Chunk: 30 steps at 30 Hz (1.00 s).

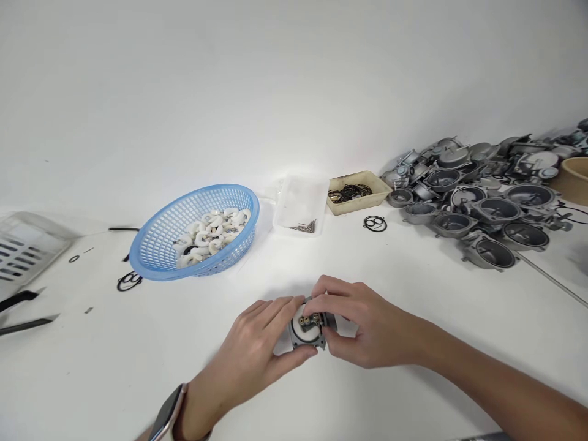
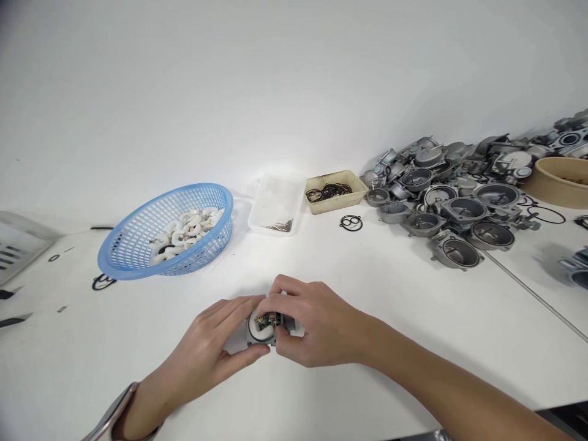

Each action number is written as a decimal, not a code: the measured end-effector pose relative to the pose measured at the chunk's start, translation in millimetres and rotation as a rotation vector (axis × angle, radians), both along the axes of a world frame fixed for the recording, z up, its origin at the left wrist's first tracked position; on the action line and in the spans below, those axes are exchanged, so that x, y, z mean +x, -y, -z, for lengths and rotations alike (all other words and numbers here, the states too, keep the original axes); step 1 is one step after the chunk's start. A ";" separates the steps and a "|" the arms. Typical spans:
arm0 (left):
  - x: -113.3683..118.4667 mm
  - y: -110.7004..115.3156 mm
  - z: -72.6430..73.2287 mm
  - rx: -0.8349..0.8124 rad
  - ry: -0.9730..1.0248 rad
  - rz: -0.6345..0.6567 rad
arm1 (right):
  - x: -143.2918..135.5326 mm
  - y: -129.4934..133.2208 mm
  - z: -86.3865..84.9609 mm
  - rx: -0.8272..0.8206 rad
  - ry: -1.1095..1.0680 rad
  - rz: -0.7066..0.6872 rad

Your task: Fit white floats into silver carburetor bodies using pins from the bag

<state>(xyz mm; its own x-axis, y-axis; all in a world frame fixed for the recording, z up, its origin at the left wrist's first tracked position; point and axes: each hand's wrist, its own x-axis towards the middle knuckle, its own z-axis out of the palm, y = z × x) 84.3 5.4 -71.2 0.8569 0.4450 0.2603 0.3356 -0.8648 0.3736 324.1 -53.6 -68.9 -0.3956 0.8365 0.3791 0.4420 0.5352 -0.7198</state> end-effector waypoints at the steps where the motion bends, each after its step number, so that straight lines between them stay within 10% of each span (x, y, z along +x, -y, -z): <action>1: 0.1 0.1 -0.2 0.001 0.001 -0.001 | 0.0 0.0 0.0 0.000 0.000 0.000; 30: -0.8 0.3 -0.9 0.005 -0.009 -0.003 | 0.2 -0.3 -1.6 -0.011 0.024 0.005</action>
<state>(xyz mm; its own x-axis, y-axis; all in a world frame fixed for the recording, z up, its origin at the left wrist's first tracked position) 83.5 5.1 -70.3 0.8580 0.4460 0.2547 0.3412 -0.8656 0.3664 324.3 -53.3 -67.3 -0.4004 0.8425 0.3604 0.4619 0.5253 -0.7147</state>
